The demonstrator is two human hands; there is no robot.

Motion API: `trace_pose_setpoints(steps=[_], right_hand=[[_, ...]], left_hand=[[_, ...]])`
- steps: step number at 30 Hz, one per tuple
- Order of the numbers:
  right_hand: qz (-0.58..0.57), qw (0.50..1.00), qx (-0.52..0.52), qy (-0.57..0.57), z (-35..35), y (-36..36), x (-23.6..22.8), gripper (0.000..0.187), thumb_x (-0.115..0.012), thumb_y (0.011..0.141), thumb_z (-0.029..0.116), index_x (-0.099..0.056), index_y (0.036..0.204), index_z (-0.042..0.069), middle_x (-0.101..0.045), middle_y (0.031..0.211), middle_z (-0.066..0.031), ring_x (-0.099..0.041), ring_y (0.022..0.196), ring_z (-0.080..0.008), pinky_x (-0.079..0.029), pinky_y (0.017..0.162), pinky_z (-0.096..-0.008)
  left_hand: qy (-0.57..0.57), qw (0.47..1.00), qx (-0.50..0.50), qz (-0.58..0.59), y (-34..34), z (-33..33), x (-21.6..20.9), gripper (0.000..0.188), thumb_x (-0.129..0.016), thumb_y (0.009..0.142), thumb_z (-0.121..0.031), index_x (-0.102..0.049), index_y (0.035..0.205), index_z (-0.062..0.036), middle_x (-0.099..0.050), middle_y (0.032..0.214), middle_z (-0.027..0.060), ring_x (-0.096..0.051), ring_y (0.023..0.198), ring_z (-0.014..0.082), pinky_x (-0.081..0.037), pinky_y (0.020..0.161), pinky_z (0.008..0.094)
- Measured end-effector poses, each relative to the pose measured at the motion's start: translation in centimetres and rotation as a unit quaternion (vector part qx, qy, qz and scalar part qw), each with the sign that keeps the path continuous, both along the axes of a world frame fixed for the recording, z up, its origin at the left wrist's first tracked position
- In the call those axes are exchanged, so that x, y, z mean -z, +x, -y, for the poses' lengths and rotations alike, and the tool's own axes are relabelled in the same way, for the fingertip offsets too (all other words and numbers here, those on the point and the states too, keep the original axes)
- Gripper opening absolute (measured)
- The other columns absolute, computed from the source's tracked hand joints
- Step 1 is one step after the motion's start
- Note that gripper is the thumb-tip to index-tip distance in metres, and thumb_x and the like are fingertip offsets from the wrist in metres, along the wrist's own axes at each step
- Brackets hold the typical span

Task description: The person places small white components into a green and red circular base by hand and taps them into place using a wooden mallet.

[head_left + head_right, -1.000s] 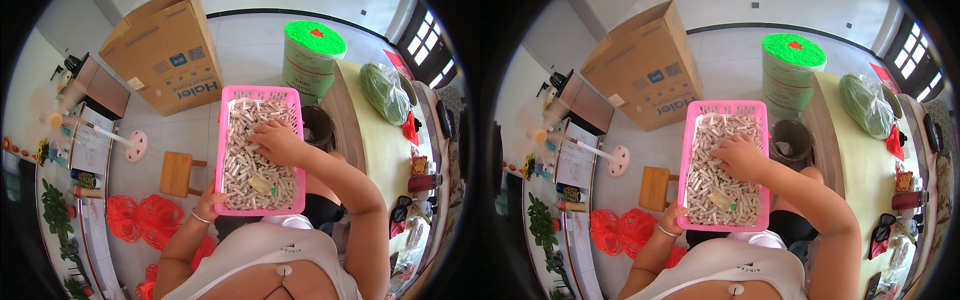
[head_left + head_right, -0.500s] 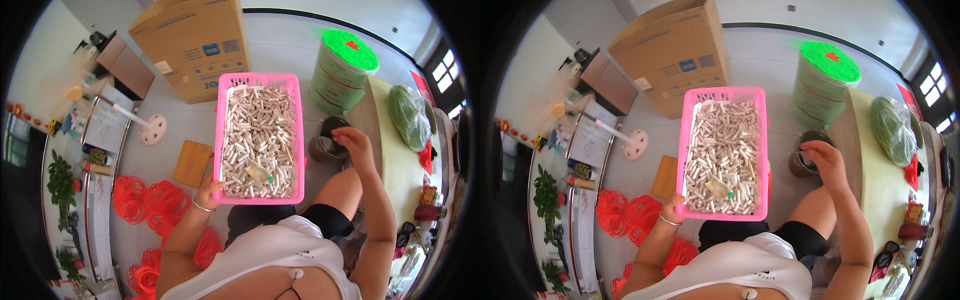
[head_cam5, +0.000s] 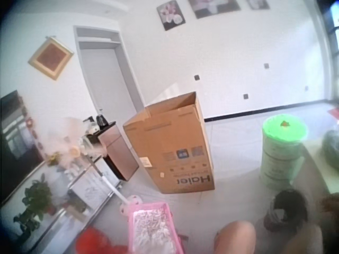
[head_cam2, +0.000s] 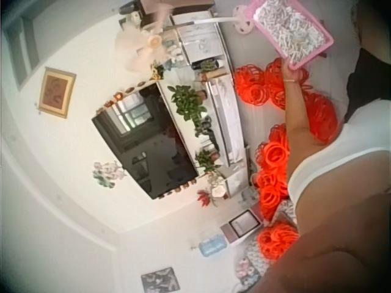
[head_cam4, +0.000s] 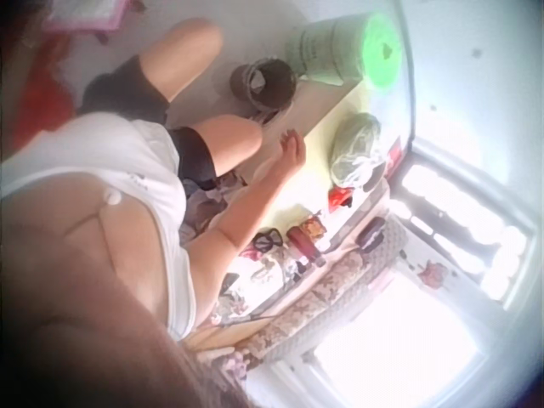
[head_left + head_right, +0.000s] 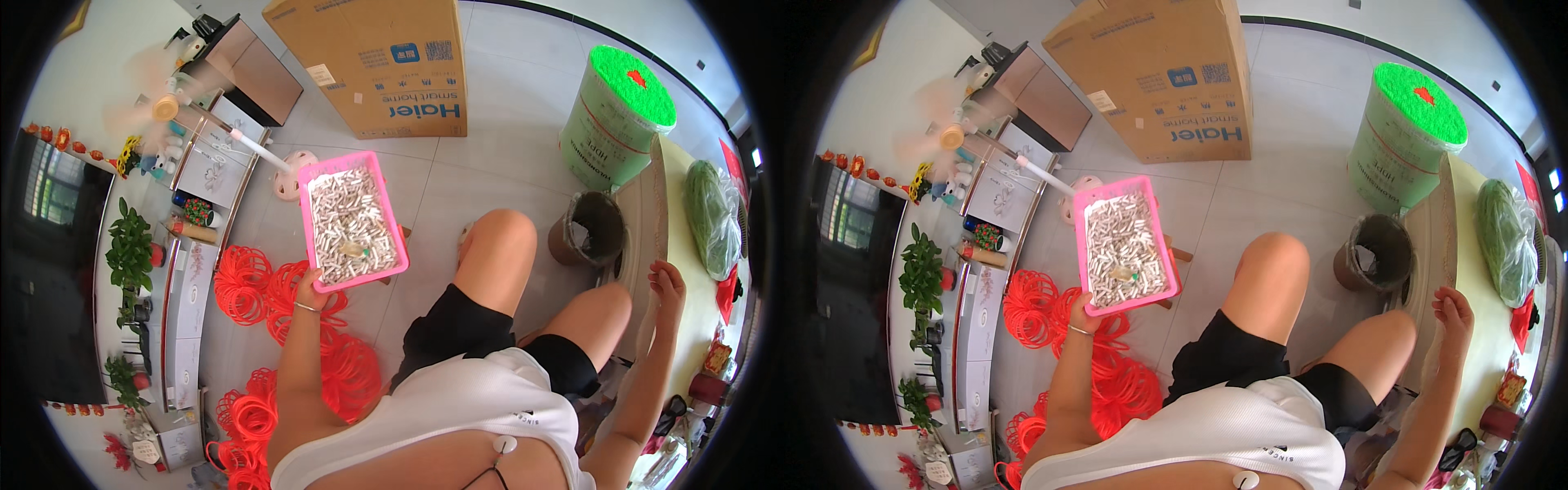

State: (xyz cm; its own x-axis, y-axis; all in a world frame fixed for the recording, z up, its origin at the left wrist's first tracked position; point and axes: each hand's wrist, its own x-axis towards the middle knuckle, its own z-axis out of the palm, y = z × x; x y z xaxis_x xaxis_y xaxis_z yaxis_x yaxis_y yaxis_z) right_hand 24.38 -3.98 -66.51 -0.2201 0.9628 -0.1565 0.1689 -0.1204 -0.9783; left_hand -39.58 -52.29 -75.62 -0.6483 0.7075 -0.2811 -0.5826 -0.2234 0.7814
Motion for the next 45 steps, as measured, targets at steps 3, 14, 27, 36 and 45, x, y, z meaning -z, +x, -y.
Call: trace_pose_setpoints(steps=[3, 14, 27, 36, 45], right_hand=[[0.002, 0.999, 0.026, -0.026, 0.0, 1.4, 0.5, 0.023, -0.056, 0.098, 0.017, -0.066, 0.116, 0.007, -0.069, 0.102, -0.0016, -0.063, 0.084, -0.0072, -0.049, 0.077, -0.0219], [0.042, 0.998, 0.004, -0.042, 1.4, 2.5, 1.0, 0.023, -0.056, 0.098, 0.017, -0.066, 0.115, 0.006, -0.069, 0.096, -0.0011, -0.062, 0.082, -0.0071, -0.049, 0.074, -0.0211], [0.076, 0.995, 0.059, -0.039, 3.5, 7.3, 3.4, 0.027, -0.058, 0.097, 0.022, -0.065, 0.117, 0.004, -0.07, 0.099, -0.004, -0.065, 0.084, -0.0108, -0.052, 0.077, -0.0244], [0.11, 0.993, 0.043, 0.015, 4.2, 5.9, 1.8, 0.021, -0.058, 0.094, 0.008, -0.067, 0.11, -0.003, -0.069, 0.096, -0.0097, -0.064, 0.082, -0.0145, -0.053, 0.075, -0.0286], [0.09, 0.99, 0.107, 0.021, 6.5, 7.6, 2.1, 0.02, -0.056, 0.092, 0.004, -0.068, 0.107, -0.003, -0.07, 0.095, -0.0094, -0.064, 0.081, -0.0136, -0.053, 0.075, -0.0293]], left_hand=[[-0.009, 1.0, -0.004, 0.022, -1.0, 2.7, 1.6, 0.064, -0.064, 0.078, -0.017, -0.047, 0.136, 0.0028, -0.056, 0.133, 0.0183, -0.056, 0.121, 0.0388, -0.044, 0.105, 0.0569], [-0.081, 0.982, -0.055, 0.162, -4.5, 7.5, 10.0, 0.055, -0.067, 0.078, -0.015, -0.053, 0.129, 0.002, -0.062, 0.125, 0.0179, -0.059, 0.115, 0.0378, -0.044, 0.105, 0.0522], [-0.486, 0.798, -0.203, -0.294, -15.4, 10.0, 15.0, 0.036, -0.074, 0.079, -0.018, -0.071, 0.111, -0.0008, -0.071, 0.108, 0.0112, -0.063, 0.097, 0.02, -0.05, 0.088, 0.0386], [-0.763, 0.515, 0.037, -0.39, -14.9, 3.4, 11.4, 0.045, -0.069, 0.08, -0.039, -0.071, 0.111, -0.0074, -0.071, 0.101, 0.0169, -0.067, 0.092, 0.0324, -0.053, 0.08, 0.042], [-0.812, 0.457, -0.013, -0.362, -9.4, -3.0, 2.5, 0.053, -0.069, 0.077, -0.041, -0.068, 0.114, -0.0027, -0.068, 0.109, 0.0218, -0.064, 0.101, 0.0359, -0.052, 0.087, 0.0429]])
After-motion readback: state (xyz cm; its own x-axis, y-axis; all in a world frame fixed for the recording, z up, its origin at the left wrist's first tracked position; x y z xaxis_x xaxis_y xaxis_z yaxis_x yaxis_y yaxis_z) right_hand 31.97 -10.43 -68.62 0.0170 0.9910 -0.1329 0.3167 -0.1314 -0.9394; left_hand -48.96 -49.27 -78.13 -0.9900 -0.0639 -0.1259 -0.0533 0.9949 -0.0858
